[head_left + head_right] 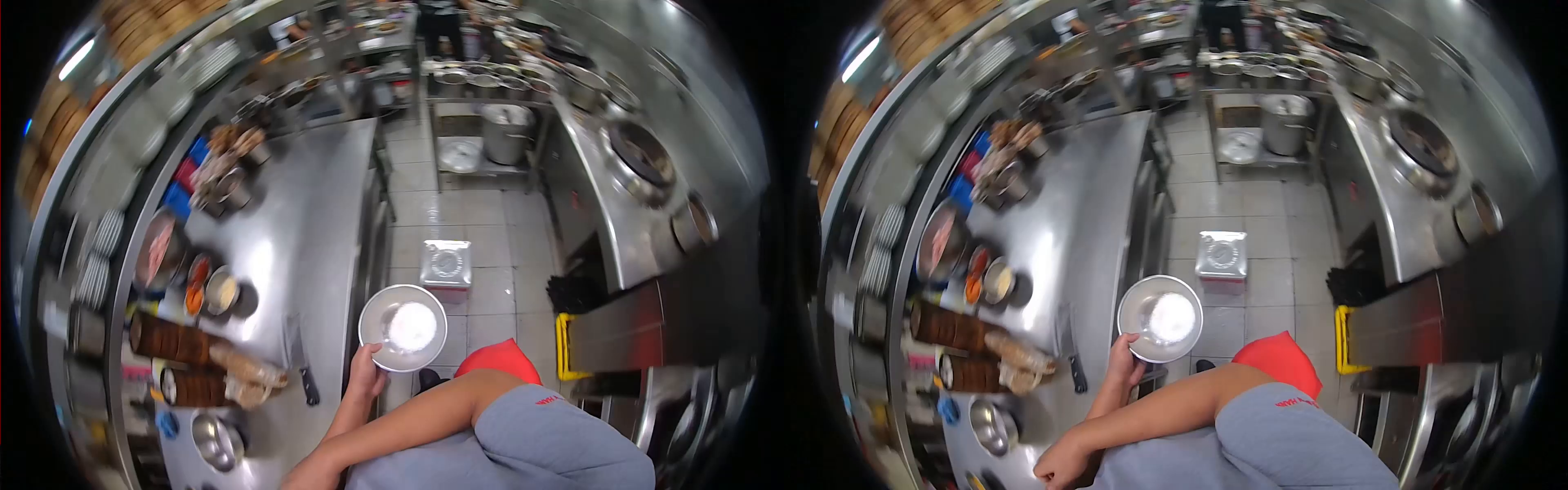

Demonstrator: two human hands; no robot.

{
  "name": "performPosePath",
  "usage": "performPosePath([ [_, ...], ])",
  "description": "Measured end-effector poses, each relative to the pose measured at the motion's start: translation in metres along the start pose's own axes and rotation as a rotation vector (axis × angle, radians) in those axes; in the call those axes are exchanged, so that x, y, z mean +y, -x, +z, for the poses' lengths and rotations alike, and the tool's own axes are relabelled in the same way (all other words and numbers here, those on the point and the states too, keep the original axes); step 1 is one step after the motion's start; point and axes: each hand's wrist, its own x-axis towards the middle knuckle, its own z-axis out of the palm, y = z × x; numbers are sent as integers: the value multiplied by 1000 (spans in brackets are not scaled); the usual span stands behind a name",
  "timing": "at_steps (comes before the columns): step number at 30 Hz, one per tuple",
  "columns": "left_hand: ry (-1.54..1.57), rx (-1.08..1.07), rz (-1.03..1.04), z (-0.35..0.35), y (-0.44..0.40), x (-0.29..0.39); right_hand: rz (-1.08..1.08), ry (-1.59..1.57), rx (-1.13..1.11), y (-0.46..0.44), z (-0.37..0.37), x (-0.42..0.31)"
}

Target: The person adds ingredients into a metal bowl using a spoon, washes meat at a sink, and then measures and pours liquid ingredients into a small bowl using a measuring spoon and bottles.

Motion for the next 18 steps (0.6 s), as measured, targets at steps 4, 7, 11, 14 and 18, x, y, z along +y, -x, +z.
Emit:
performPosePath([
  [4,-136,-112,-124,55,-48,-13,-243,219,397,54,-29,-6],
  [7,-171,-199,-234,105,-65,-33,-104,253,511,96,-48,-11],
  [11,-250,-304,-365,153,-81,-62,152,104,484,150,-67,-23],
  [14,-296,-339,-416,165,-106,-76,50,260,844,183,-72,-29],
  [18,-411,-364,-457,171,-144,-77,-70,308,850,209,-110,-21],
])
